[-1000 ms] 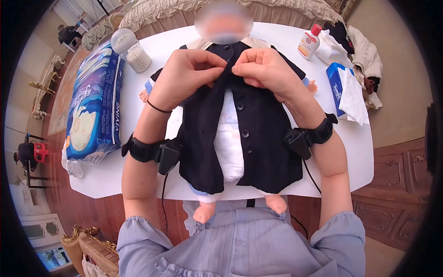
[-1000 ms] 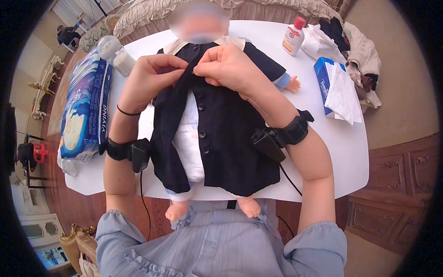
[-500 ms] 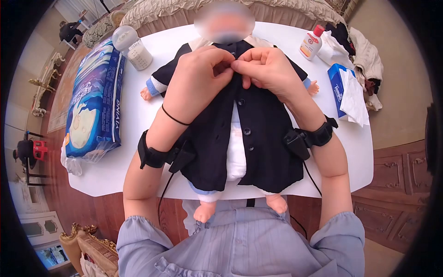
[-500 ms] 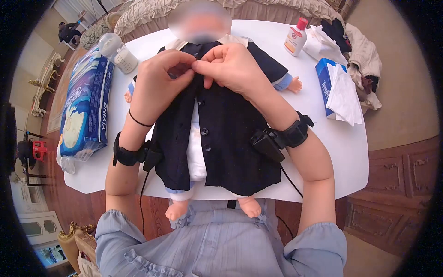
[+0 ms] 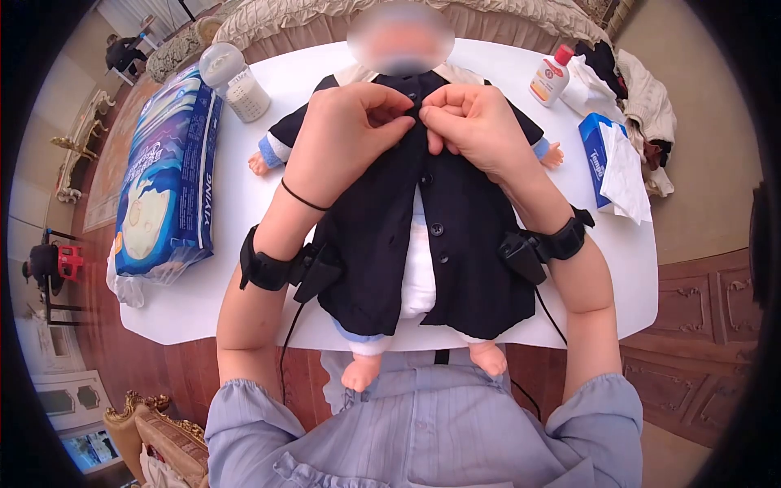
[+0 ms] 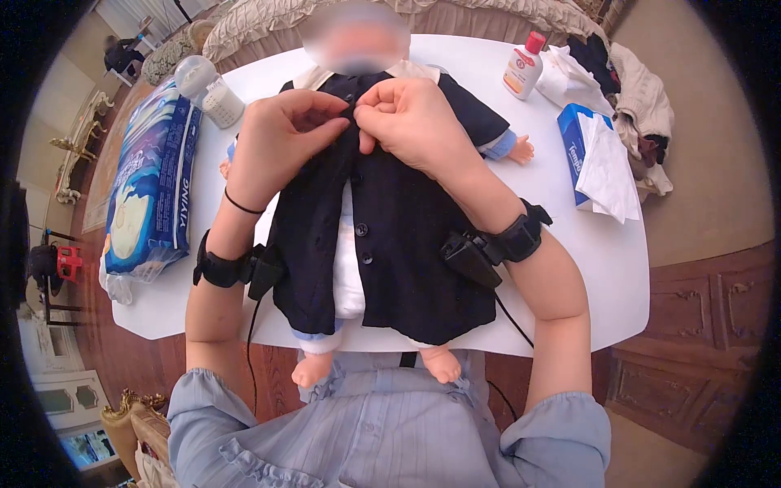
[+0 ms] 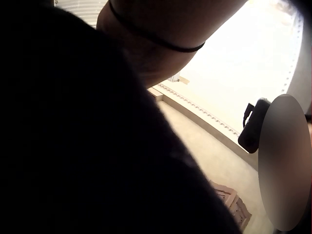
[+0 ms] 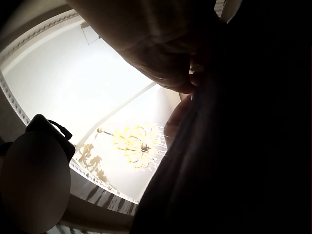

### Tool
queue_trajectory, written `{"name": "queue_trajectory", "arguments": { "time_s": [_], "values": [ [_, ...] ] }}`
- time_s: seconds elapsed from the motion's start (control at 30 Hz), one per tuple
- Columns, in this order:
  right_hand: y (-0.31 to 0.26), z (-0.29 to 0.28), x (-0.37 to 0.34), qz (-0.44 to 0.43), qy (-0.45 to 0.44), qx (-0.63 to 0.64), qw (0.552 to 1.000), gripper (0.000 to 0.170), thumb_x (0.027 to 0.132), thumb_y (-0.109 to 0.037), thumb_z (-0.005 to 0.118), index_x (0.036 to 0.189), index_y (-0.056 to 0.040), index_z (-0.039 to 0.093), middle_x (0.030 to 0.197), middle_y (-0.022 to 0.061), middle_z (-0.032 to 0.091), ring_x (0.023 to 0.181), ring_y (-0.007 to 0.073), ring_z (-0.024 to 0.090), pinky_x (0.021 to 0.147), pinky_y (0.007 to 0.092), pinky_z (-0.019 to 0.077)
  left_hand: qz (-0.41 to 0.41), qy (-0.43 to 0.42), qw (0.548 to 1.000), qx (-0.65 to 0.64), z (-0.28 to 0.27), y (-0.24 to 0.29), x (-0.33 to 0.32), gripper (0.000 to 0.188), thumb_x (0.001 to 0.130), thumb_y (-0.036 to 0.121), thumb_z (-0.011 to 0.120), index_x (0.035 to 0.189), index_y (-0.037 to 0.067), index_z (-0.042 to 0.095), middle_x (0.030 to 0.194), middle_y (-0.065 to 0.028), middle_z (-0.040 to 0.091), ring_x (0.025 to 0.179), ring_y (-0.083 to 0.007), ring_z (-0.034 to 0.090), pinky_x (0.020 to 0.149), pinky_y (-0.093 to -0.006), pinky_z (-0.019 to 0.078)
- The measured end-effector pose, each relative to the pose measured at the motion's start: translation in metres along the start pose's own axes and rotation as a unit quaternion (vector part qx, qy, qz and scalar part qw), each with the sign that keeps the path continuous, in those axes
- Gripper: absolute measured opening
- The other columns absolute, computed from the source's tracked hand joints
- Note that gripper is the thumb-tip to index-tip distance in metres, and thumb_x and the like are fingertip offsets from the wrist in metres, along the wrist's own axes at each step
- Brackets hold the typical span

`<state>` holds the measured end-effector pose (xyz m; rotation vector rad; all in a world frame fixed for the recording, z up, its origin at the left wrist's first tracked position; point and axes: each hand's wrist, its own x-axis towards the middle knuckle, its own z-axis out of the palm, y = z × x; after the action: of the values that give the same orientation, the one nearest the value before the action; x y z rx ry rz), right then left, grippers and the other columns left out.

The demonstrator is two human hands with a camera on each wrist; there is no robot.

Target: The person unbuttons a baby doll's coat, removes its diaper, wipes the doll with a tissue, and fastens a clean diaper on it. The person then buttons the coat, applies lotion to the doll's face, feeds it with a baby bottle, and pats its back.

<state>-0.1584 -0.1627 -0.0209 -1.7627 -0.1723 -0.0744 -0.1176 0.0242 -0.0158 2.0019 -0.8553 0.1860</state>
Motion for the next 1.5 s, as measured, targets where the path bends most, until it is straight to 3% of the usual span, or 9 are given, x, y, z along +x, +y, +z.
{"name": "queue_trajectory", "arguments": {
  "time_s": [0.17, 0.23, 0.33, 0.5, 0.67, 0.83, 1.2, 1.37, 1.5],
  "values": [
    [0.003, 0.000, 0.002, 0.003, 0.004, 0.008, 1.000, 0.015, 0.087, -0.012, 0.059, 0.087, 0.0009, 0.065, 0.065, 0.0031, 0.066, 0.055, 0.0037, 0.054, 0.050, 0.0190, 0.0382, -0.044, -0.029, 0.998, -0.029, -0.003, -0.002, 0.004, 0.021, 0.081, 0.006, 0.075, 0.099, -0.003, 0.071, 0.084, -0.0044, 0.072, 0.075, -0.0067, 0.065, 0.069, -0.0206, 0.0529],
    [0.001, 0.001, 0.002, 0.009, 0.008, 0.017, 1.000, 0.015, 0.087, -0.012, 0.059, 0.088, 0.0009, 0.065, 0.065, 0.0034, 0.066, 0.055, 0.0043, 0.054, 0.050, 0.0193, 0.0390, -0.053, -0.023, 0.987, -0.148, 0.001, -0.007, 0.005, 0.023, 0.078, 0.007, 0.075, 0.098, -0.003, 0.071, 0.082, -0.0058, 0.071, 0.073, -0.0079, 0.065, 0.069, -0.0216, 0.0530],
    [-0.004, 0.000, 0.000, 0.032, 0.010, 0.047, 0.998, 0.016, 0.089, -0.013, 0.058, 0.089, 0.0009, 0.065, 0.067, 0.0048, 0.067, 0.054, 0.0052, 0.054, 0.051, 0.0197, 0.0416, -0.072, -0.019, 0.981, -0.179, 0.005, -0.011, 0.005, 0.022, 0.079, 0.006, 0.074, 0.098, -0.004, 0.070, 0.084, -0.0050, 0.071, 0.074, -0.0073, 0.065, 0.069, -0.0211, 0.0530],
    [-0.010, -0.002, -0.001, 0.042, -0.024, 0.036, 0.998, 0.017, 0.091, -0.015, 0.064, 0.096, 0.0006, 0.066, 0.070, 0.0054, 0.068, 0.055, 0.0039, 0.057, 0.051, 0.0164, 0.0425, -0.021, 0.014, 0.994, -0.109, 0.009, -0.004, 0.002, 0.018, 0.079, 0.005, 0.074, 0.094, -0.004, 0.069, 0.082, -0.0048, 0.071, 0.074, -0.0077, 0.066, 0.069, -0.0216, 0.0534],
    [-0.002, 0.000, -0.001, 0.008, 0.006, 0.078, 0.997, 0.015, 0.089, -0.012, 0.062, 0.090, 0.0022, 0.066, 0.069, 0.0063, 0.068, 0.055, 0.0051, 0.056, 0.050, 0.0178, 0.0425, 0.000, 0.027, 0.997, -0.067, 0.007, -0.005, 0.003, 0.017, 0.080, 0.005, 0.073, 0.093, -0.004, 0.068, 0.082, -0.0043, 0.070, 0.073, -0.0086, 0.066, 0.069, -0.0223, 0.0539],
    [-0.005, 0.002, -0.004, -0.022, 0.017, 0.040, 0.999, 0.016, 0.089, -0.013, 0.061, 0.089, 0.0019, 0.067, 0.068, 0.0049, 0.068, 0.056, 0.0049, 0.056, 0.052, 0.0183, 0.0432, -0.119, -0.046, 0.952, -0.278, -0.009, -0.005, 0.009, 0.018, 0.086, 0.006, 0.069, 0.095, -0.009, 0.066, 0.085, -0.0111, 0.069, 0.076, -0.0166, 0.071, 0.069, -0.0255, 0.0585],
    [0.003, 0.009, -0.005, -0.080, 0.071, -0.054, 0.993, 0.016, 0.085, -0.013, 0.062, 0.088, 0.0025, 0.067, 0.067, 0.0059, 0.069, 0.060, 0.0078, 0.065, 0.057, 0.0209, 0.0485, -0.099, -0.049, 0.968, -0.225, -0.005, 0.003, 0.004, 0.017, 0.086, 0.006, 0.068, 0.091, -0.010, 0.067, 0.080, -0.0105, 0.070, 0.075, -0.0147, 0.071, 0.068, -0.0238, 0.0576],
    [0.007, 0.013, -0.005, -0.114, 0.089, -0.072, 0.987, 0.014, 0.085, -0.011, 0.062, 0.086, 0.0022, 0.067, 0.066, 0.0063, 0.069, 0.058, 0.0084, 0.065, 0.055, 0.0217, 0.0488, -0.026, 0.011, 0.997, -0.071, -0.001, 0.004, -0.001, 0.015, 0.079, 0.008, 0.070, 0.088, -0.004, 0.070, 0.074, -0.0093, 0.070, 0.067, -0.0124, 0.067, 0.063, -0.0246, 0.0530],
    [0.005, 0.016, -0.008, -0.149, 0.108, -0.094, 0.978, 0.015, 0.085, -0.012, 0.062, 0.084, 0.0018, 0.068, 0.066, 0.0064, 0.069, 0.057, 0.0086, 0.065, 0.056, 0.0219, 0.0492, -0.031, 0.008, 0.995, -0.090, -0.001, -0.002, 0.001, 0.016, 0.078, 0.009, 0.070, 0.089, -0.003, 0.070, 0.074, -0.0103, 0.070, 0.065, -0.0136, 0.067, 0.063, -0.0253, 0.0526]
  ]
}}
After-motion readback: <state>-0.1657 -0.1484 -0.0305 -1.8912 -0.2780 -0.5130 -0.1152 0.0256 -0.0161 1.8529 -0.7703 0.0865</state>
